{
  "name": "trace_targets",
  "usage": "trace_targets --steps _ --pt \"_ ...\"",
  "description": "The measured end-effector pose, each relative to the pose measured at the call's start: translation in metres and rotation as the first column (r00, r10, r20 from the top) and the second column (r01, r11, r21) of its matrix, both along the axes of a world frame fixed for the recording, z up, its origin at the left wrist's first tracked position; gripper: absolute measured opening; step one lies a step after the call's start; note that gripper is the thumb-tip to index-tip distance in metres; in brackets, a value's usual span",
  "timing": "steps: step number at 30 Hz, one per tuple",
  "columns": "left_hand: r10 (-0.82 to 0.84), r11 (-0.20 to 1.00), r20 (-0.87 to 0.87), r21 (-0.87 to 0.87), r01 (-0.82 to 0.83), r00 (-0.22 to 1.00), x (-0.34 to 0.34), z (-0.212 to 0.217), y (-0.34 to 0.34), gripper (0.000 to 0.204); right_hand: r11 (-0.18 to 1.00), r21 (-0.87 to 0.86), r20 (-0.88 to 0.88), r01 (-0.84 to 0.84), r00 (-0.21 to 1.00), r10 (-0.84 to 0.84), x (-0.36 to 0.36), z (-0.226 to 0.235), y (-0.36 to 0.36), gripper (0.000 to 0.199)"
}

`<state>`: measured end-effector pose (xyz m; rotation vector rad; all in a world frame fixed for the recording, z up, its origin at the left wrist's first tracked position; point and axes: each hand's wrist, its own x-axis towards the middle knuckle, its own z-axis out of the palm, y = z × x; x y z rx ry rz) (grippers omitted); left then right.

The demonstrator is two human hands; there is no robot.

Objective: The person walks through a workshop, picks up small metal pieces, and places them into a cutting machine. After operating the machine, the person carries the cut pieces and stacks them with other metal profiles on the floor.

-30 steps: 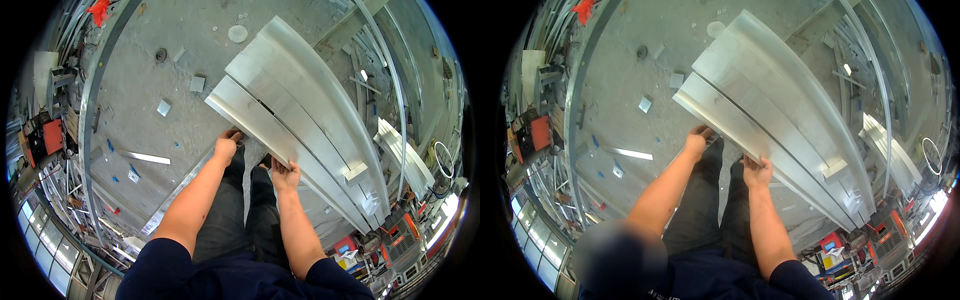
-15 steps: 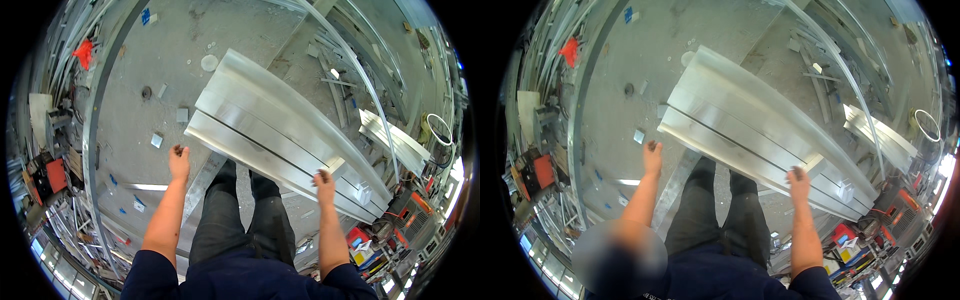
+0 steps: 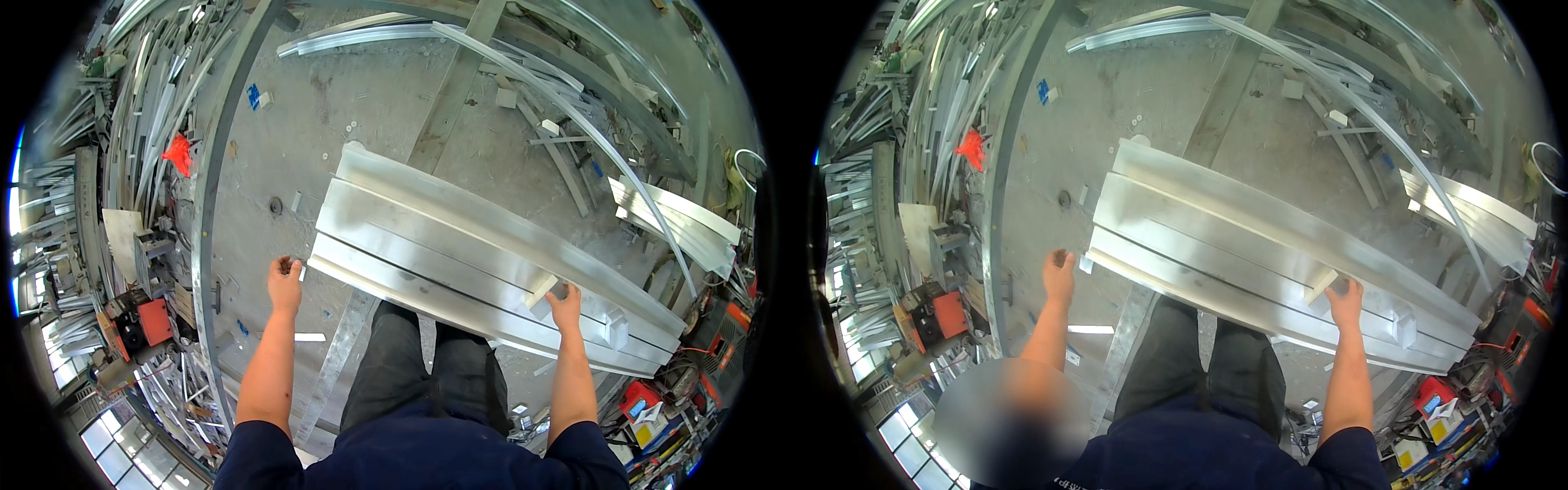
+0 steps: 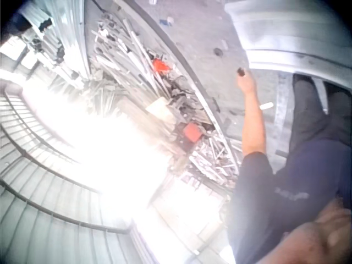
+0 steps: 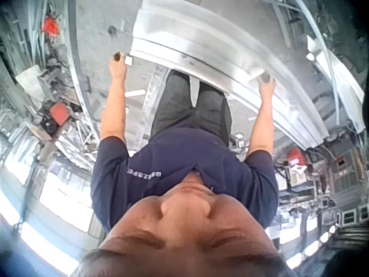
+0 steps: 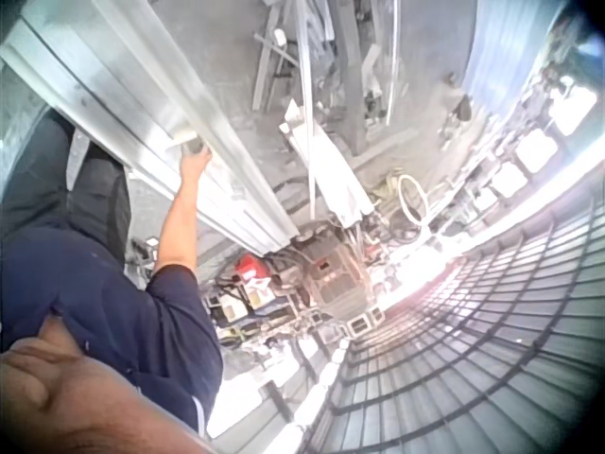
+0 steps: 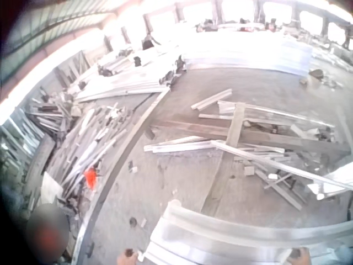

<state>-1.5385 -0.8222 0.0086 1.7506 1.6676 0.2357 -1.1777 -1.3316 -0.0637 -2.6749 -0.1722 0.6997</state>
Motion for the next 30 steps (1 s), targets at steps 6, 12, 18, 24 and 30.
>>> trace_targets --steps 6,12,18,24,30 --pt "-0.193 0.981 -0.030 -0.011 0.192 0.981 0.091 -0.013 0.038 0.036 0.990 0.108 -0.388 0.086 0.921 -0.038 0.049 0.048 0.028 0.030" --pt "-0.291 0.956 -0.102 -0.050 0.288 0.951 0.191 -0.083 0.111 0.055 0.897 0.379 -0.300 0.227 0.947 -0.113 0.104 0.076 0.100 0.026" --pt "-0.408 0.890 -0.198 -0.302 0.341 0.891 0.244 -0.123 0.137 0.069 0.795 0.562 -0.332 0.228 0.943 -0.036 0.148 0.015 0.268 0.032" --pt "-0.332 0.885 -0.087 -0.375 0.278 0.939 0.240 -0.134 0.147 0.066 0.818 0.572 -0.151 -0.061 0.972 0.179 0.147 -0.076 0.403 0.030" --pt "-0.289 0.882 0.052 -0.374 0.287 0.956 0.247 -0.100 0.145 0.064 0.807 0.346 0.121 -0.479 0.875 0.468 0.133 -0.091 0.447 0.025"
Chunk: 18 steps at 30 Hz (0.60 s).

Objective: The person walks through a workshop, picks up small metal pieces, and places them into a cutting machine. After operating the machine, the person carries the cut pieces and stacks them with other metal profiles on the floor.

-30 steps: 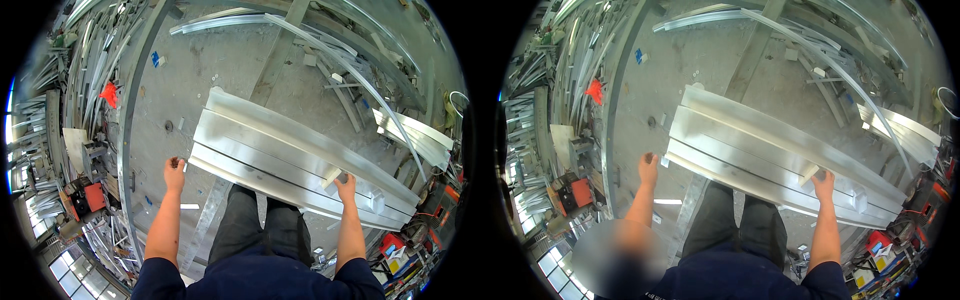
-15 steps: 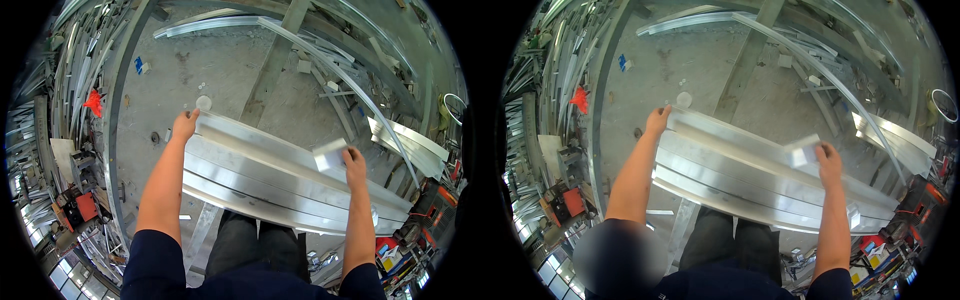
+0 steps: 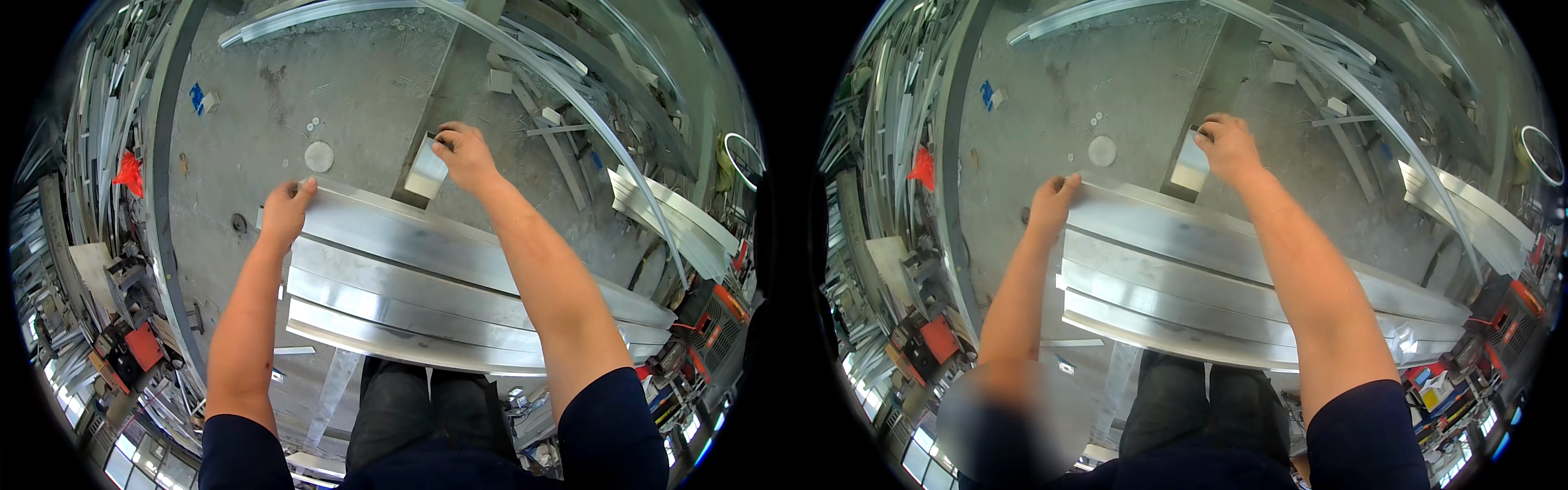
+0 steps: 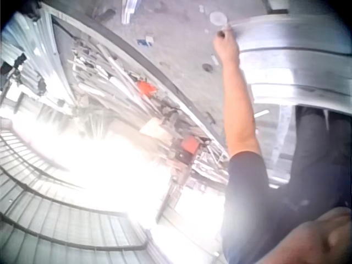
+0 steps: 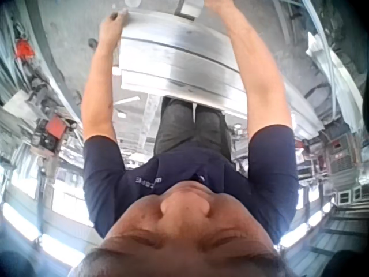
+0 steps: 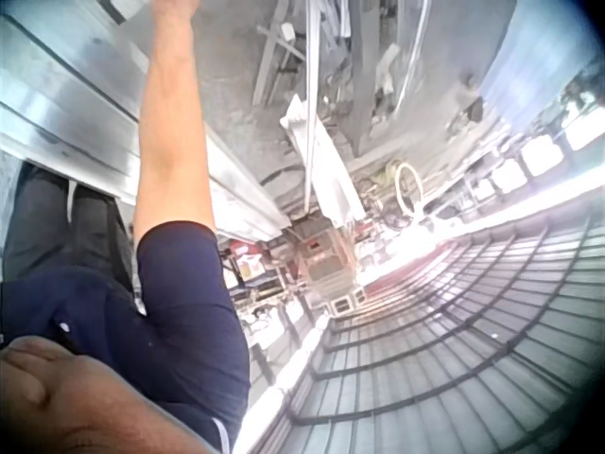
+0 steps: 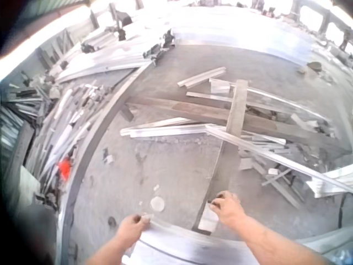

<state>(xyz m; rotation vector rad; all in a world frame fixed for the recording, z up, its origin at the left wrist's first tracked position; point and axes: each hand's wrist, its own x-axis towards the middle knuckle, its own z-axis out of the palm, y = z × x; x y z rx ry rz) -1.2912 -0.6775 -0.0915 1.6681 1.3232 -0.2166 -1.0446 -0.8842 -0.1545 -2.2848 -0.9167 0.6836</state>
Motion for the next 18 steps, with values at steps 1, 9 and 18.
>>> trace_targets --steps 1,9,18 --pt "0.014 1.000 0.014 0.002 -0.014 1.000 0.002 0.007 0.000 0.064 0.998 0.021 0.151 -0.054 0.987 0.050 -0.004 -0.003 0.004 0.025" --pt "-0.010 0.999 0.056 -0.042 0.013 0.998 -0.006 0.013 0.003 0.064 0.882 -0.332 -0.438 -0.334 0.883 0.169 -0.037 -0.006 0.021 0.025" --pt "-0.039 0.999 -0.006 -0.010 0.039 0.999 -0.007 0.002 0.001 0.063 0.869 -0.279 -0.504 -0.408 0.833 0.228 -0.053 -0.007 0.013 0.029"
